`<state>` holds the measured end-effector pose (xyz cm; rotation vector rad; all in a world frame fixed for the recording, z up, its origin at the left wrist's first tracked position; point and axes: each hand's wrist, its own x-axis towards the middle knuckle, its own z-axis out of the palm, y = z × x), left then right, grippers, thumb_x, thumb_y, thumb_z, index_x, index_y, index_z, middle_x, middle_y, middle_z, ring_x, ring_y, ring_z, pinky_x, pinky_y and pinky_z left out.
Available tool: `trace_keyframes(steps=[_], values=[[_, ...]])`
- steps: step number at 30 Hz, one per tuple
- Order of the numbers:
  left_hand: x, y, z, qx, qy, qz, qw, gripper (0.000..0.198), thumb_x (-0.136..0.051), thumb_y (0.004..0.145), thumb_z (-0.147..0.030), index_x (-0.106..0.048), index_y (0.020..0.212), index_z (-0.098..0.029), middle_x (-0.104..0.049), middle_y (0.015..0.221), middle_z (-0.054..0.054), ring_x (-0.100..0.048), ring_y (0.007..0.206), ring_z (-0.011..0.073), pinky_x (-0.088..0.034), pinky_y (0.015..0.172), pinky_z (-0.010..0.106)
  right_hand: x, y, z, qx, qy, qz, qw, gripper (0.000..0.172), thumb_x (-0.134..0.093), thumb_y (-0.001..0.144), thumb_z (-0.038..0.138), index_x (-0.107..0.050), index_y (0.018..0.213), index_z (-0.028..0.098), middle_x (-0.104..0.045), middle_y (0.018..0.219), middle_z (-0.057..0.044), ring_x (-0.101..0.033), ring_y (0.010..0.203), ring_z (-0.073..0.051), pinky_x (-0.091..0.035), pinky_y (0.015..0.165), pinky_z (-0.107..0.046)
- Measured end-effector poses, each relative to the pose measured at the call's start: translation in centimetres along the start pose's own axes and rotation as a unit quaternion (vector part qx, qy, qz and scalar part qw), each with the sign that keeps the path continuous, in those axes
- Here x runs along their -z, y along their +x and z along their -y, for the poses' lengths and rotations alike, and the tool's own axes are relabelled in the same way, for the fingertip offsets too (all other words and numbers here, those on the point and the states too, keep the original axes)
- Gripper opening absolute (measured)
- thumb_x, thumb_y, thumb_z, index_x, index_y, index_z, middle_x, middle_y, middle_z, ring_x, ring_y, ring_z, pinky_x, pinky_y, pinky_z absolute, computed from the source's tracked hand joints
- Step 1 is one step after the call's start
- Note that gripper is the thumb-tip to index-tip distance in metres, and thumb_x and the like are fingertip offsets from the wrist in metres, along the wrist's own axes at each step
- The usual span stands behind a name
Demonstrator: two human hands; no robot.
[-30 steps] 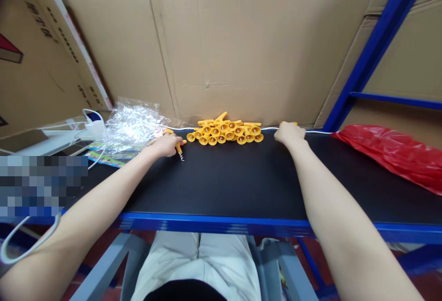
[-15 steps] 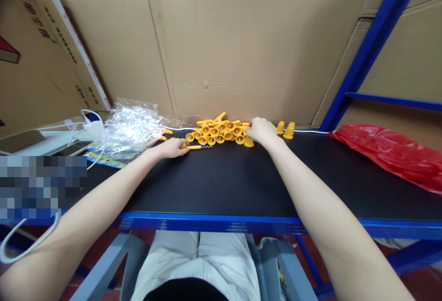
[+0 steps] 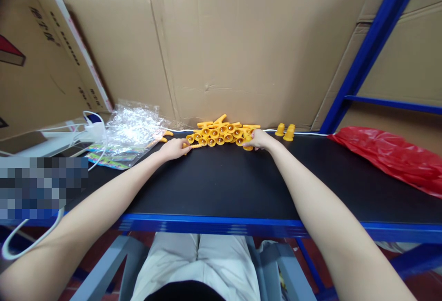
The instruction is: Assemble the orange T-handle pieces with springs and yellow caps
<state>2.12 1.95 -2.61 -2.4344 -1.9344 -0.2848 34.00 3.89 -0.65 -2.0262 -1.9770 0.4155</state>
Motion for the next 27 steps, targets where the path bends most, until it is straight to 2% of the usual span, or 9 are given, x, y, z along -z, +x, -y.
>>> trace_keyframes(steps=[3, 6, 10, 14, 18, 22, 27], values=[[0.0, -0.1, -0.1, 0.006, 0.004, -0.002, 1.0, 0.038, -0.042, 0.082, -0.044, -0.062, 0.104, -0.021, -0.068, 0.097, 0.01, -0.063, 0.093, 0.0274, -0.047, 0.077, 0.035, 0.3, -0.7, 0.7, 0.01, -0.034, 0.022, 0.999, 0.025, -0.069, 0.071, 0.035, -0.052, 0.076, 0.017, -0.054, 0.054, 0.002, -0.052, 0.05, -0.011, -0.037, 0.045, -0.022], [0.1, -0.1, 0.0, -0.004, 0.003, 0.003, 1.0, 0.036, -0.042, 0.082, -0.043, -0.061, 0.103, -0.021, -0.068, 0.096, 0.009, -0.063, 0.091, 0.0263, -0.047, 0.076, 0.034, 0.2, -1.0, 1.4, 0.066, -0.079, 0.012, 0.995, 0.026, -0.07, 0.067, 0.036, -0.051, 0.072, 0.018, -0.057, 0.064, -0.001, -0.055, 0.059, -0.014, -0.039, 0.051, -0.024], [0.4, -0.1, 0.1, -0.049, -0.022, 0.017, 0.998, 0.033, -0.045, 0.081, -0.044, -0.06, 0.1, -0.021, -0.069, 0.092, 0.006, -0.064, 0.084, 0.0216, -0.046, 0.072, 0.029, -0.5, -1.3, 2.5, 0.131, -0.106, -0.007, 0.986, 0.029, -0.069, 0.065, 0.033, -0.055, 0.084, 0.016, -0.062, 0.08, -0.003, -0.057, 0.071, -0.018, -0.041, 0.058, -0.026], [0.5, -0.3, 0.0, -0.072, -0.054, 0.024, 0.996, 0.033, -0.049, 0.078, -0.045, -0.06, 0.096, -0.02, -0.068, 0.085, 0.004, -0.063, 0.077, 0.0192, -0.045, 0.067, 0.026, -1.4, -1.7, 3.4, 0.233, -0.076, -0.023, 0.969, 0.028, -0.062, 0.067, 0.014, -0.059, 0.095, 0.016, -0.064, 0.096, -0.005, -0.059, 0.083, -0.018, -0.043, 0.07, -0.026], [0.4, -0.3, 0.0, -0.091, -0.067, 0.015, 0.993, 0.029, -0.049, 0.078, -0.042, -0.059, 0.093, -0.02, -0.067, 0.08, 0.004, -0.062, 0.073, 0.0184, -0.043, 0.063, 0.025, -2.3, -1.7, 3.7, 0.322, -0.067, -0.033, 0.944, 0.027, -0.059, 0.07, 0.012, -0.065, 0.095, 0.018, -0.066, 0.097, -0.006, -0.059, 0.085, -0.019, -0.044, 0.074, -0.027], [0.0, -0.1, 0.1, -0.101, -0.066, -0.002, 0.993, 0.029, -0.049, 0.078, -0.042, -0.059, 0.093, -0.02, -0.067, 0.077, 0.004, -0.061, 0.069, 0.0182, -0.041, 0.061, 0.026, -2.8, -1.5, 3.9, 0.35, -0.067, -0.031, 0.934, 0.027, -0.06, 0.073, 0.017, -0.068, 0.1, 0.018, -0.067, 0.095, -0.007, -0.059, 0.079, -0.018, -0.045, 0.07, -0.027], [-0.2, 0.0, -0.2, -0.123, -0.068, -0.013, 0.99, 0.03, -0.047, 0.08, -0.043, -0.059, 0.094, -0.02, -0.066, 0.075, 0.002, -0.06, 0.068, 0.0179, -0.04, 0.061, 0.026, -2.9, -1.2, 3.8, 0.339, -0.055, -0.027, 0.939, 0.029, -0.06, 0.075, 0.021, -0.067, 0.103, 0.017, -0.068, 0.094, -0.007, -0.06, 0.077, -0.018, -0.045, 0.069, -0.027]])
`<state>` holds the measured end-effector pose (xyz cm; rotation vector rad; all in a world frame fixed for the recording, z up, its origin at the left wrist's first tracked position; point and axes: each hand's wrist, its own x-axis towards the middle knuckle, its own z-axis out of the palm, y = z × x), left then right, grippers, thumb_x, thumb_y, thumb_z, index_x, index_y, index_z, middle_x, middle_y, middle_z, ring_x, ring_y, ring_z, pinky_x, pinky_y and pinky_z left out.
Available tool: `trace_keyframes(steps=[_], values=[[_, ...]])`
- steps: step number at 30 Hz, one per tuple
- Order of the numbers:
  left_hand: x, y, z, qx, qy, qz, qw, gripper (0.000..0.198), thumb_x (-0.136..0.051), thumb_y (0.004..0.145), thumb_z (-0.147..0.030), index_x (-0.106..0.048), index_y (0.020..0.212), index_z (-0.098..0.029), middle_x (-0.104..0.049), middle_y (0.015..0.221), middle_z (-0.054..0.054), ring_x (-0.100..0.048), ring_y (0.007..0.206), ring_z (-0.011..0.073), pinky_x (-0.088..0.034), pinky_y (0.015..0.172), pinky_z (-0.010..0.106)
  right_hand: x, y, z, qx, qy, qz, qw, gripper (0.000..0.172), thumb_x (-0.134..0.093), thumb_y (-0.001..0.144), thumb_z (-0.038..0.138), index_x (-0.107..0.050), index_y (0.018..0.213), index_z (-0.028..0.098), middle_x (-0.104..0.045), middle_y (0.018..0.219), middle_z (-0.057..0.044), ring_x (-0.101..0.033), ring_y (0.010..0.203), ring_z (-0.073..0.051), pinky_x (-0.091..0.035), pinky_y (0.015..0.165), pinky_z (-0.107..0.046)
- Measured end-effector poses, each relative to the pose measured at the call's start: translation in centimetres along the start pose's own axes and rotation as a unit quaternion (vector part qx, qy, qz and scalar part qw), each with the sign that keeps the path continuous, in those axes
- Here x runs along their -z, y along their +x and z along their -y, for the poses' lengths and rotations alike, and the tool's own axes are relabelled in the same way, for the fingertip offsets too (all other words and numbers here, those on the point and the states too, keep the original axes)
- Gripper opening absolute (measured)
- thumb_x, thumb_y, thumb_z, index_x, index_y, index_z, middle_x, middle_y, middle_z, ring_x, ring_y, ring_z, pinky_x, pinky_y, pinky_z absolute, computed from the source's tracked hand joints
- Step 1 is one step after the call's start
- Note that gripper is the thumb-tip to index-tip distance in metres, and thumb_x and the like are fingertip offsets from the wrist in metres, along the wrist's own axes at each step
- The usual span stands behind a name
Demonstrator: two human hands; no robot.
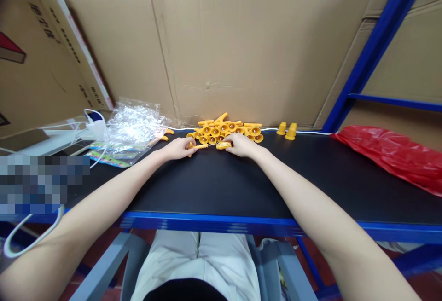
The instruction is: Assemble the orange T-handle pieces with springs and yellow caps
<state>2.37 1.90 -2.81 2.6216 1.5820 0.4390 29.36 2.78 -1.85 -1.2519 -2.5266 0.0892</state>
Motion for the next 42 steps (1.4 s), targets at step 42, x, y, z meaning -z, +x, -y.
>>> trace_keyframes(steps=[42], values=[[0.1, -0.5, -1.8, 0.004, 0.043, -0.069, 0.997, 0.03, -0.054, 0.074, -0.036, -0.057, 0.101, -0.023, -0.064, 0.08, 0.003, -0.06, 0.074, 0.02, -0.041, 0.063, 0.026, 0.5, -0.5, 0.9, -0.082, 0.262, 0.075, 0.959, 0.047, -0.067, 0.073, 0.021, -0.048, 0.115, 0.016, -0.063, 0.1, -0.008, -0.064, 0.083, -0.018, -0.051, 0.074, -0.032]])
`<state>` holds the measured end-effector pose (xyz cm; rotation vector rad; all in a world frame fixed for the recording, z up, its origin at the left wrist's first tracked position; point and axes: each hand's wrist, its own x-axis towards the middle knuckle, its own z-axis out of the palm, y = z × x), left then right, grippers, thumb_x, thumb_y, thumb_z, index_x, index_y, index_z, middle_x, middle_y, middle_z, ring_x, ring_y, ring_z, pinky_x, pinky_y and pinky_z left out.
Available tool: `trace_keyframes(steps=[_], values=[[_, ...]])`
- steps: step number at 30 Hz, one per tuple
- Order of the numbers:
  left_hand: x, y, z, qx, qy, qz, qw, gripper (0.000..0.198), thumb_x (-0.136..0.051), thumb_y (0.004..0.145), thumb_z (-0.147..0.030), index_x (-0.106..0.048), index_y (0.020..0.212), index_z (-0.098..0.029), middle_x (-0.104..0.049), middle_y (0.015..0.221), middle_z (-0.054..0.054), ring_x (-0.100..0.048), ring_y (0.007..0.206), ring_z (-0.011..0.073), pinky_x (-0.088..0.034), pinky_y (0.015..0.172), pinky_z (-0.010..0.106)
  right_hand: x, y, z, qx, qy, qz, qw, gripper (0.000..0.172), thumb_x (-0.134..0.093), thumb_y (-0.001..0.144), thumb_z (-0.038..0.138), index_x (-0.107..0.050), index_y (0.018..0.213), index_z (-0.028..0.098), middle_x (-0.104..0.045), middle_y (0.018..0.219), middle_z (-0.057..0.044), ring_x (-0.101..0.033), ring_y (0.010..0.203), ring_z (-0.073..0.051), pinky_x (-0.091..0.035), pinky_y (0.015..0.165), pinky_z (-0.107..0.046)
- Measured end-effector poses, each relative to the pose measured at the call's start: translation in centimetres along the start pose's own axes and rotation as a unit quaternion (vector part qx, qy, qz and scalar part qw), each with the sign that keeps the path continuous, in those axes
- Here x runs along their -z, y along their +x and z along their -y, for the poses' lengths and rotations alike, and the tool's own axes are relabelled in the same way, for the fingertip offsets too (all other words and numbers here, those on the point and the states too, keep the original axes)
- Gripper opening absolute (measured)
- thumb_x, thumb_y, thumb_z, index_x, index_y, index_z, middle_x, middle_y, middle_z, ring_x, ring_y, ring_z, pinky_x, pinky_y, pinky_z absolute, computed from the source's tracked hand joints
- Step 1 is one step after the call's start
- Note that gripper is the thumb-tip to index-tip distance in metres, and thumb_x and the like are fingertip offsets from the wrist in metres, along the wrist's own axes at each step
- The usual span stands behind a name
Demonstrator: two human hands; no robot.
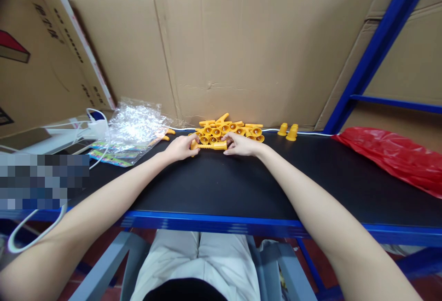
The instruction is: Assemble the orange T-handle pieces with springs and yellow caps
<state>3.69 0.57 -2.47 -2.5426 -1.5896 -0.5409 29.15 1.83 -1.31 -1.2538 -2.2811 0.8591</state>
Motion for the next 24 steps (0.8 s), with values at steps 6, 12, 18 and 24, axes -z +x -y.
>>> trace_keyframes(steps=[6, 12, 18, 24], values=[[-0.29, 0.01, 0.38, -0.021, -0.006, -0.015, 1.0, 0.029, -0.053, 0.073, -0.034, -0.057, 0.1, -0.023, -0.063, 0.076, 0.002, -0.06, 0.071, 0.0198, -0.039, 0.061, 0.026, 0.17, -0.41, 0.3, -0.036, 0.151, 0.042, 0.987, 0.015, -0.058, 0.083, 0.021, -0.05, 0.096, 0.017, -0.066, 0.091, -0.007, -0.067, 0.079, -0.015, -0.052, 0.08, -0.031], [-0.67, 0.13, 0.51, -0.019, -0.019, -0.022, 0.999, 0.029, -0.053, 0.074, -0.035, -0.056, 0.1, -0.022, -0.062, 0.075, 0.001, -0.059, 0.07, 0.0179, -0.039, 0.06, 0.025, -0.52, -0.22, 0.51, -0.071, 0.206, 0.016, 0.976, 0.026, -0.039, 0.095, 0.037, -0.049, 0.088, 0.014, -0.068, 0.083, -0.01, -0.065, 0.063, -0.012, -0.052, 0.066, -0.026], [-0.61, 0.1, 0.45, -0.013, -0.022, -0.024, 0.999, 0.028, -0.054, 0.074, -0.035, -0.057, 0.099, -0.022, -0.063, 0.077, 0.001, -0.059, 0.069, 0.0171, -0.039, 0.061, 0.025, -0.2, -0.4, -0.06, -0.039, 0.211, 0.045, 0.976, 0.041, -0.062, 0.084, 0.029, -0.039, 0.115, 0.017, -0.07, 0.086, -0.007, -0.066, 0.068, -0.013, -0.051, 0.068, -0.026], [-0.38, -0.09, 0.45, -0.018, -0.02, -0.029, 0.999, 0.028, -0.054, 0.074, -0.034, -0.057, 0.1, -0.023, -0.063, 0.075, 0.001, -0.059, 0.068, 0.0167, -0.039, 0.06, 0.024, -0.38, -0.13, -0.05, -0.038, 0.183, 0.052, 0.981, 0.033, -0.052, 0.087, 0.047, -0.05, 0.083, 0.014, -0.07, 0.072, -0.008, -0.059, 0.049, -0.009, -0.044, 0.051, -0.022]])
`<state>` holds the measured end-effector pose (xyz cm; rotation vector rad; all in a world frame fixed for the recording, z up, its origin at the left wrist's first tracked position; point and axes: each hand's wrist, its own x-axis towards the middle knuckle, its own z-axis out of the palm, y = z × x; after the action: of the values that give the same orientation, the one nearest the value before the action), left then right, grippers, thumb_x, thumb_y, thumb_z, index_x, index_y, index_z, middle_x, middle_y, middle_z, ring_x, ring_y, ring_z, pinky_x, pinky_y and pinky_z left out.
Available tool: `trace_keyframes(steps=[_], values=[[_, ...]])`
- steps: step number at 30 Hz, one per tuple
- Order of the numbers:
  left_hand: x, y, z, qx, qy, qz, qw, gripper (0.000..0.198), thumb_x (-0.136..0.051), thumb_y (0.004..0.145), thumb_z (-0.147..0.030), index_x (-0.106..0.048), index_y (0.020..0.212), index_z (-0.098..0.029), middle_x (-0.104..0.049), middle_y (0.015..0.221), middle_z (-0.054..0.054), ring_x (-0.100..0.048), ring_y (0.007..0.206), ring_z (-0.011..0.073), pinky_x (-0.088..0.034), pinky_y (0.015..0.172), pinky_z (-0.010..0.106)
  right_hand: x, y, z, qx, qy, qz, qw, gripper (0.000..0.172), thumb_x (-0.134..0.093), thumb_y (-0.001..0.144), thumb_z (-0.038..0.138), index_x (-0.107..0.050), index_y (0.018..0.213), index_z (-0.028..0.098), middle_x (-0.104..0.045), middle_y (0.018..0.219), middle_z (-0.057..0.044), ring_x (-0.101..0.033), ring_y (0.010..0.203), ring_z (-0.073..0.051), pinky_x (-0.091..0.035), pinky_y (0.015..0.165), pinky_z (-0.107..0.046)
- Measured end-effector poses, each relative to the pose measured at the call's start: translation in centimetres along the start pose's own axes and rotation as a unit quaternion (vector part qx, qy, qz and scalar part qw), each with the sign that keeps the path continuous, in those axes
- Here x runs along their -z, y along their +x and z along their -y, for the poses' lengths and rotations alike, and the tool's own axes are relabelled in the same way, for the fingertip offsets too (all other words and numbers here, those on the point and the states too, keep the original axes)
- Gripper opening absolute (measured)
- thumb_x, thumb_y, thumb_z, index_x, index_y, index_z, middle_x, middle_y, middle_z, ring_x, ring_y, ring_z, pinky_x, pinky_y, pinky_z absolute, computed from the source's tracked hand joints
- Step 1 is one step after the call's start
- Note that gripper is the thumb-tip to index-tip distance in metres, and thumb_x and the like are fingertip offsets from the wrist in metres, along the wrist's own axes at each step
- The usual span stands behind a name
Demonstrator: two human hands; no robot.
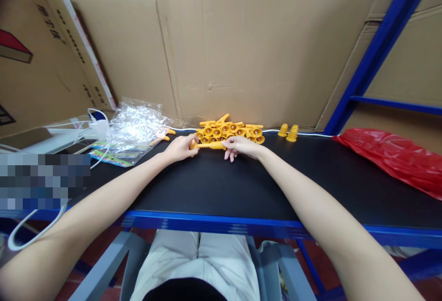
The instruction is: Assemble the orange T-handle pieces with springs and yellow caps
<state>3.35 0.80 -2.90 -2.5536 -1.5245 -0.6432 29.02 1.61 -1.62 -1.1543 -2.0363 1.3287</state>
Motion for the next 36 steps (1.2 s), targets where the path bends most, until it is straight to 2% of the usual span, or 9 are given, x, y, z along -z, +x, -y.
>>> trace_keyframes(steps=[4, 9, 14, 18, 21, 24, 28, 32, 36], values=[[0.1, 0.0, -0.1, 0.005, 0.006, 0.0, 1.0, 0.029, -0.053, 0.074, -0.034, -0.057, 0.101, -0.023, -0.063, 0.075, 0.0, -0.059, 0.069, 0.0167, -0.039, 0.06, 0.024, -0.6, 0.2, 0.2, -0.025, -0.01, -0.034, 0.999, 0.059, -0.035, 0.087, 0.063, -0.054, 0.064, 0.012, -0.064, 0.054, -0.009, -0.041, 0.032, -0.005, -0.031, 0.036, -0.021], [0.0, 0.1, -0.1, 0.005, 0.009, -0.002, 1.0, 0.029, -0.053, 0.074, -0.033, -0.057, 0.1, -0.022, -0.064, 0.077, 0.001, -0.06, 0.071, 0.0176, -0.038, 0.059, 0.024, -0.8, 0.2, 0.5, -0.039, -0.03, -0.037, 0.998, 0.066, -0.031, 0.086, 0.067, -0.058, 0.063, 0.011, -0.063, 0.052, -0.009, -0.04, 0.031, -0.004, -0.026, 0.034, -0.021], [0.0, 0.2, 0.1, 0.011, 0.006, -0.002, 1.0, 0.028, -0.054, 0.074, -0.034, -0.057, 0.1, -0.023, -0.065, 0.08, 0.001, -0.06, 0.072, 0.0179, -0.039, 0.06, 0.024, 0.0, 0.0, 0.4, -0.042, -0.029, 0.0, 0.999, 0.061, -0.032, 0.088, 0.063, -0.061, 0.076, 0.011, -0.065, 0.059, -0.009, -0.045, 0.037, -0.006, -0.032, 0.037, -0.02], [0.0, 0.2, 0.1, 0.018, 0.008, 0.002, 1.0, 0.029, -0.054, 0.074, -0.033, -0.057, 0.1, -0.022, -0.065, 0.08, 0.002, -0.061, 0.073, 0.018, -0.04, 0.061, 0.024, 0.7, -0.2, 0.0, -0.026, -0.036, 0.009, 0.999, 0.043, -0.061, 0.08, 0.047, -0.056, 0.104, 0.012, -0.068, 0.082, -0.008, -0.056, 0.053, -0.008, -0.04, 0.044, -0.018], [0.0, 0.2, 0.1, 0.016, 0.009, 0.001, 1.0, 0.028, -0.054, 0.073, -0.033, -0.057, 0.1, -0.023, -0.065, 0.08, 0.001, -0.061, 0.073, 0.0183, -0.04, 0.061, 0.025, 0.8, -0.1, -0.4, -0.012, -0.026, -0.019, 0.999, 0.055, -0.071, 0.072, 0.033, -0.046, 0.119, 0.018, -0.065, 0.099, -0.007, -0.063, 0.068, -0.01, -0.043, 0.048, -0.018], [0.0, 0.1, 0.0, 0.008, 0.009, -0.005, 1.0, 0.028, -0.054, 0.073, -0.032, -0.057, 0.1, -0.023, -0.065, 0.078, 0.001, -0.061, 0.072, 0.0189, -0.04, 0.06, 0.025, 0.6, 0.1, -0.6, -0.005, -0.02, -0.039, 0.999, 0.046, -0.07, 0.072, 0.031, -0.049, 0.11, 0.018, -0.064, 0.099, -0.007, -0.063, 0.069, -0.011, -0.044, 0.049, -0.019], [0.1, 0.1, 0.0, 0.007, 0.012, -0.01, 1.0, 0.03, -0.054, 0.073, -0.032, -0.057, 0.101, -0.023, -0.064, 0.079, 0.002, -0.06, 0.072, 0.0189, -0.04, 0.061, 0.025, 0.4, 0.2, -0.4, 0.004, 0.004, -0.026, 1.0, 0.031, -0.062, 0.08, 0.041, -0.053, 0.094, 0.015, -0.067, 0.095, -0.01, -0.06, 0.06, -0.009, -0.043, 0.049, -0.019], [0.2, 0.0, -0.2, 0.005, 0.02, -0.004, 1.0, 0.031, -0.053, 0.073, -0.034, -0.058, 0.102, -0.023, -0.065, 0.08, 0.002, -0.061, 0.074, 0.019, -0.042, 0.064, 0.026, 0.2, 0.2, -0.3, -0.004, 0.006, -0.025, 1.0, 0.038, -0.054, 0.083, 0.051, -0.055, 0.081, 0.013, -0.069, 0.084, -0.011, -0.056, 0.055, -0.007, -0.038, 0.047, -0.019], [0.2, 0.0, -0.3, 0.004, 0.029, -0.004, 1.0, 0.032, -0.053, 0.074, -0.035, -0.058, 0.103, -0.022, -0.065, 0.08, 0.002, -0.061, 0.075, 0.019, -0.042, 0.064, 0.025, -0.1, 0.3, -0.2, -0.009, -0.004, -0.029, 1.0, 0.045, -0.05, 0.084, 0.055, -0.056, 0.071, 0.013, -0.069, 0.075, -0.01, -0.053, 0.051, -0.007, -0.036, 0.045, -0.019]])
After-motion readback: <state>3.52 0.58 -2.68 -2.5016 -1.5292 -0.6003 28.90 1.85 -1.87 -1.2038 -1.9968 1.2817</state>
